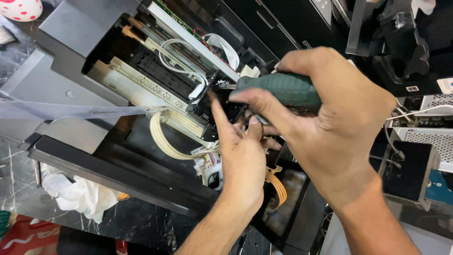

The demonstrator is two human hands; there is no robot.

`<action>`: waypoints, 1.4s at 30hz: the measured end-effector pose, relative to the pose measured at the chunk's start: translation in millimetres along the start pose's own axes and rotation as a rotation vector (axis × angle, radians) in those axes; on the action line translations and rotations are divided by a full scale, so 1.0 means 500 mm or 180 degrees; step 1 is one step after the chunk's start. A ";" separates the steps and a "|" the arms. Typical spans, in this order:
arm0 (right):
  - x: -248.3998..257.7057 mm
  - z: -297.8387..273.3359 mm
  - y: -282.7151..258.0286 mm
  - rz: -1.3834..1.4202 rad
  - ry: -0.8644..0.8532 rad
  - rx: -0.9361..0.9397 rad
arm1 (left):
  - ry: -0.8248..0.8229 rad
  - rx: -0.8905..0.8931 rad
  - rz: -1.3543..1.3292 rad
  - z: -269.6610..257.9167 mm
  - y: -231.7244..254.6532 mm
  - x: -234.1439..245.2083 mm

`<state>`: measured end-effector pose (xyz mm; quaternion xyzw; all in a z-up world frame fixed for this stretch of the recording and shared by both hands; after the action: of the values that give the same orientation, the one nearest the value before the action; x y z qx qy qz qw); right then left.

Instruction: The person uses a screwdriver to remove screws from a component inside an Epson printer. They then remove the component, wipe it with a tissue, and reinsert it into the printer.

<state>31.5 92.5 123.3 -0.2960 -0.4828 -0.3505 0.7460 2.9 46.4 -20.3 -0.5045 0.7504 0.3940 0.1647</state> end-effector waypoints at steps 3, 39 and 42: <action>0.015 0.015 -0.032 0.0606 -0.0405 -0.0019 | 0.0129 0.0238 -0.0015 -0.016 0.027 -0.003; 0.014 0.030 -0.040 0.1015 -0.0605 -0.0168 | -0.0066 0.0162 -0.0120 -0.012 0.004 -0.007; -0.005 -0.001 -0.014 0.0335 -0.0107 0.0226 | -0.0293 0.0370 -0.0048 -0.024 0.021 -0.014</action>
<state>25.4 88.6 121.2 -0.3001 -0.4912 -0.2884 0.7652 -1.6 43.9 -3.7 -0.4811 0.7598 0.3713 0.2310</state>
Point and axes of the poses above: each hand's wrist, its own z-axis towards the middle knuckle, its own x-axis out of the back of the hand, y = z × x, the point moved 4 cm from there along z, towards the middle knuckle, and after that the axes turned 7 degrees about -x, right-handed, at the moved point
